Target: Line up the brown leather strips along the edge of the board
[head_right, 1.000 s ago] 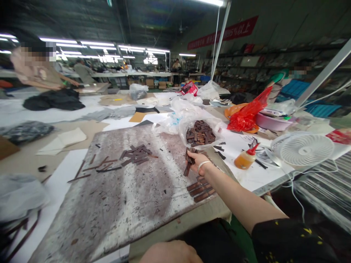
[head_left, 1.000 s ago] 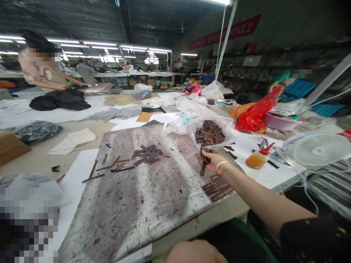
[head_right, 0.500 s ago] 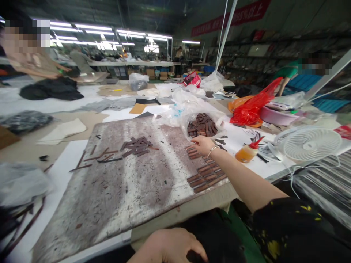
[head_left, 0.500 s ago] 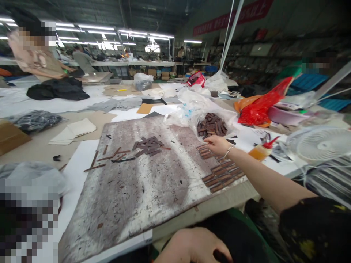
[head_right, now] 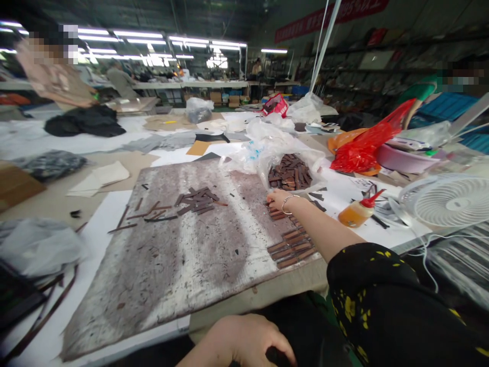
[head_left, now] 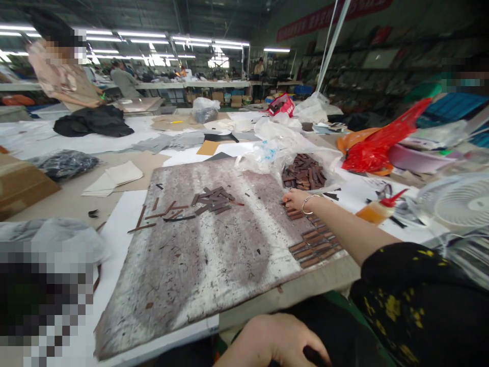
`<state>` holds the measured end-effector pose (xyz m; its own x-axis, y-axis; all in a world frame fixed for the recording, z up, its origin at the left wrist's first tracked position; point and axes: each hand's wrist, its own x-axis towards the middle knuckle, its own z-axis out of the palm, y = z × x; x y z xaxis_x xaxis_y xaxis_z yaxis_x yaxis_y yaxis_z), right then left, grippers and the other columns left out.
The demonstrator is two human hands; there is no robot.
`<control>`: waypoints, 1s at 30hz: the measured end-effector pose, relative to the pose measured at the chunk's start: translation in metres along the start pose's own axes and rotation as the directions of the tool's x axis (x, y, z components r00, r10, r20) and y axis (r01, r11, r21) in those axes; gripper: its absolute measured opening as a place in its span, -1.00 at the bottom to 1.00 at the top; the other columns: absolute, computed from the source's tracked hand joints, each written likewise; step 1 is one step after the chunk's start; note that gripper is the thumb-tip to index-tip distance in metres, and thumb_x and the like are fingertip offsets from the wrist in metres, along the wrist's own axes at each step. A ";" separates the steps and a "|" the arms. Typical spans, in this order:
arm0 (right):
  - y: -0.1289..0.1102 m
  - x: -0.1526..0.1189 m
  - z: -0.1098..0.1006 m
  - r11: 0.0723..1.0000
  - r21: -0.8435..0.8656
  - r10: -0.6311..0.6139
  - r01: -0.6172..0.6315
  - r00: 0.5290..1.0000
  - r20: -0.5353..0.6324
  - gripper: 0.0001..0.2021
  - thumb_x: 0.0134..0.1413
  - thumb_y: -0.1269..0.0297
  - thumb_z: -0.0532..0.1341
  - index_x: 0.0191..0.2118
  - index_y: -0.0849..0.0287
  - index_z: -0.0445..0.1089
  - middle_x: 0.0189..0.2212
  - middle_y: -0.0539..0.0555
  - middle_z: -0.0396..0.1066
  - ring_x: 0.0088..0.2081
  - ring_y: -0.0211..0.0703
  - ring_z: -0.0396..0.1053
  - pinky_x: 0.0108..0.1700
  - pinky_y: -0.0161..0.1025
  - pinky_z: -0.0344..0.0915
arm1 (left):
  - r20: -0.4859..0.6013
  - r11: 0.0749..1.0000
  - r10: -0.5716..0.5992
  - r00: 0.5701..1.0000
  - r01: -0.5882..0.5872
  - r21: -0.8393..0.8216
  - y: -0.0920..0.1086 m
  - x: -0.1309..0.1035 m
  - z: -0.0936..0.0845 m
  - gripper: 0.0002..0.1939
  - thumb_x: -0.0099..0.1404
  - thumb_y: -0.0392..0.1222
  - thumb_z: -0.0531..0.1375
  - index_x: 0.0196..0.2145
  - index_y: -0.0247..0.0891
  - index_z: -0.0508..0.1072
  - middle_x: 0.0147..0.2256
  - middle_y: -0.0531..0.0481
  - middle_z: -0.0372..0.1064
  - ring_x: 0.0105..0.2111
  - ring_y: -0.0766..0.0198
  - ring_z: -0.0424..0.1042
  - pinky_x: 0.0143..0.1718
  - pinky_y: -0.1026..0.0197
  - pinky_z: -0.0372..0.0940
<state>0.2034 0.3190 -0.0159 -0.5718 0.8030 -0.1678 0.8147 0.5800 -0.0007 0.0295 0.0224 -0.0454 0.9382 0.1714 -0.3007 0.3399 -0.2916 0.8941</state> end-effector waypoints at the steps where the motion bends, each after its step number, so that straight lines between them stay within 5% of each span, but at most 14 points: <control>1: 0.000 0.001 0.000 1.000 0.001 0.005 -0.005 1.000 0.000 -0.80 -0.03 0.34 0.22 -0.22 0.17 0.45 -0.25 0.10 0.38 -0.27 -0.12 0.33 -0.25 -0.32 0.19 | -0.003 1.000 0.004 1.000 -0.004 0.002 0.000 0.000 0.000 -0.47 0.12 0.07 0.16 0.03 -0.13 0.39 -0.08 0.01 0.43 -0.13 0.10 0.43 -0.15 0.18 0.29; 6: -0.003 -0.007 -0.009 0.999 0.015 0.030 -0.029 1.000 -0.009 -0.91 -0.07 0.36 0.21 -0.36 0.16 0.43 -0.44 0.04 0.39 -0.37 -0.16 0.32 -0.34 -0.33 0.15 | 0.008 1.000 0.017 1.000 -0.017 0.004 -0.002 0.002 0.001 -0.46 0.11 0.06 0.17 0.04 -0.13 0.38 -0.08 0.02 0.43 -0.13 0.10 0.43 -0.16 0.20 0.29; 10: -0.007 -0.026 -0.018 0.995 0.079 0.061 -0.056 0.995 -0.073 -0.77 0.08 0.31 0.10 -0.13 0.15 0.37 -0.32 0.04 0.41 -0.32 -0.21 0.33 -0.32 -0.36 0.18 | 0.025 1.000 -0.011 1.000 0.010 0.016 0.001 0.003 0.001 -0.46 0.11 0.05 0.16 0.06 -0.13 0.37 -0.10 0.01 0.44 -0.16 0.12 0.45 -0.19 0.21 0.30; 14: -0.007 -0.037 -0.020 0.993 0.104 -0.059 0.056 0.998 0.025 -0.76 0.00 0.27 0.17 -0.18 0.16 0.42 -0.33 0.03 0.41 -0.29 -0.18 0.34 -0.27 -0.34 0.21 | -0.001 1.000 -0.007 1.000 0.007 0.018 0.005 0.003 -0.001 -0.49 0.11 0.07 0.17 0.01 -0.13 0.40 -0.13 0.02 0.45 -0.18 0.12 0.45 -0.21 0.22 0.30; 17: -0.004 -0.034 -0.016 0.992 0.009 -0.123 0.123 0.991 0.049 -0.76 -0.09 0.25 0.23 -0.22 0.14 0.45 -0.25 0.07 0.40 -0.19 -0.12 0.32 -0.19 -0.31 0.21 | 0.003 1.000 0.001 1.000 -0.001 0.010 0.005 0.003 -0.001 -0.49 0.10 0.07 0.18 0.01 -0.13 0.40 -0.14 0.02 0.45 -0.18 0.13 0.45 -0.22 0.22 0.30; 21: 0.002 -0.024 -0.010 0.995 -0.078 -0.056 0.062 0.995 0.077 -0.69 -0.14 0.20 0.27 -0.18 0.13 0.43 -0.23 0.08 0.39 -0.19 -0.09 0.32 -0.21 -0.29 0.20 | 0.004 1.000 0.001 1.000 -0.001 -0.007 0.005 0.002 -0.001 -0.49 0.11 0.06 0.18 0.01 -0.14 0.40 -0.13 0.01 0.44 -0.18 0.12 0.45 -0.21 0.21 0.30; 30: -0.001 -0.016 -0.017 0.996 -0.073 -0.035 0.044 0.992 0.124 -0.84 -0.20 0.19 0.30 -0.44 0.13 0.41 -0.46 -0.02 0.40 -0.39 -0.16 0.29 -0.40 -0.33 0.09 | 0.003 0.999 0.014 1.000 -0.013 -0.034 0.004 -0.001 0.000 -0.46 0.10 0.06 0.18 0.02 -0.16 0.39 -0.07 0.01 0.42 -0.12 0.10 0.43 -0.14 0.18 0.30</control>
<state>0.2097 0.3078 0.0039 -0.5835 0.7590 -0.2889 0.7794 0.6233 0.0635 0.0295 0.0214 -0.0417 0.9429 0.1646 -0.2896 0.3248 -0.2614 0.9089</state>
